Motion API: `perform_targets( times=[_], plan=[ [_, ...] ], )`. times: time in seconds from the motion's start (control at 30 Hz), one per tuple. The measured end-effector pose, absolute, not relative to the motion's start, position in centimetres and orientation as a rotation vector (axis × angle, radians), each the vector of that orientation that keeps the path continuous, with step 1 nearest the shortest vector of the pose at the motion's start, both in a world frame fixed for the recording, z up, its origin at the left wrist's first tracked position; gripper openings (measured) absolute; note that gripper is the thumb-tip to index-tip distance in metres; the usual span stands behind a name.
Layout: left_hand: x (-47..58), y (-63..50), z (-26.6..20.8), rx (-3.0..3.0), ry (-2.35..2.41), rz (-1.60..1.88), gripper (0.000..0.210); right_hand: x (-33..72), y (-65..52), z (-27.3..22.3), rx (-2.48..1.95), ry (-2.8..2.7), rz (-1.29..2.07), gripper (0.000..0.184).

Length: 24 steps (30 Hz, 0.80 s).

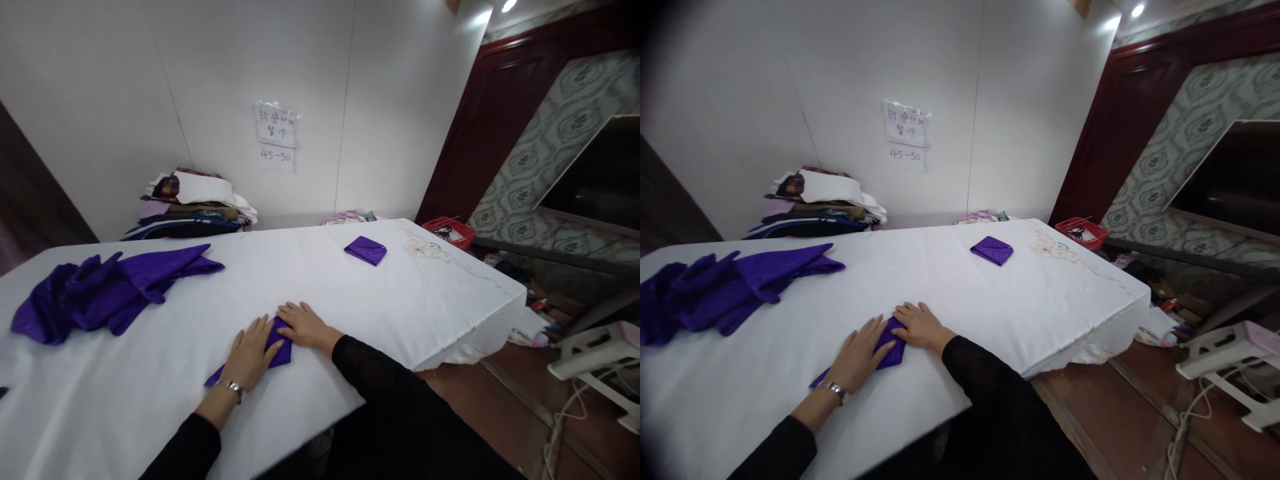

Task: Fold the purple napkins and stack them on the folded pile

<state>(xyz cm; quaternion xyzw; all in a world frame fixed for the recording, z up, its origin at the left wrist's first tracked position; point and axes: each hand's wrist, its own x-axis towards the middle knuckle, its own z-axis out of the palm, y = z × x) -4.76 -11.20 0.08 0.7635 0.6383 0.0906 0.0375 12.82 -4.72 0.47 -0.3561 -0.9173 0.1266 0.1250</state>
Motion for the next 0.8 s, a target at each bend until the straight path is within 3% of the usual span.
perform_targets(
  times=[0.2,0.63,0.8],
  plan=[
    [-3.7,-11.5,-0.8,2.329,1.950,0.068,0.060,13.3,-4.3,0.4,-1.089,-2.675,0.396,0.057],
    [-3.9,-11.5,-0.7,2.356,1.947,0.086,0.059,12.2,-4.3,2.0,-1.342,-2.512,0.495,0.060],
    [-3.9,-11.6,-0.5,2.339,1.934,0.090,0.058,10.4,-6.5,2.6,-1.093,-2.572,0.376,0.062]
  ],
)
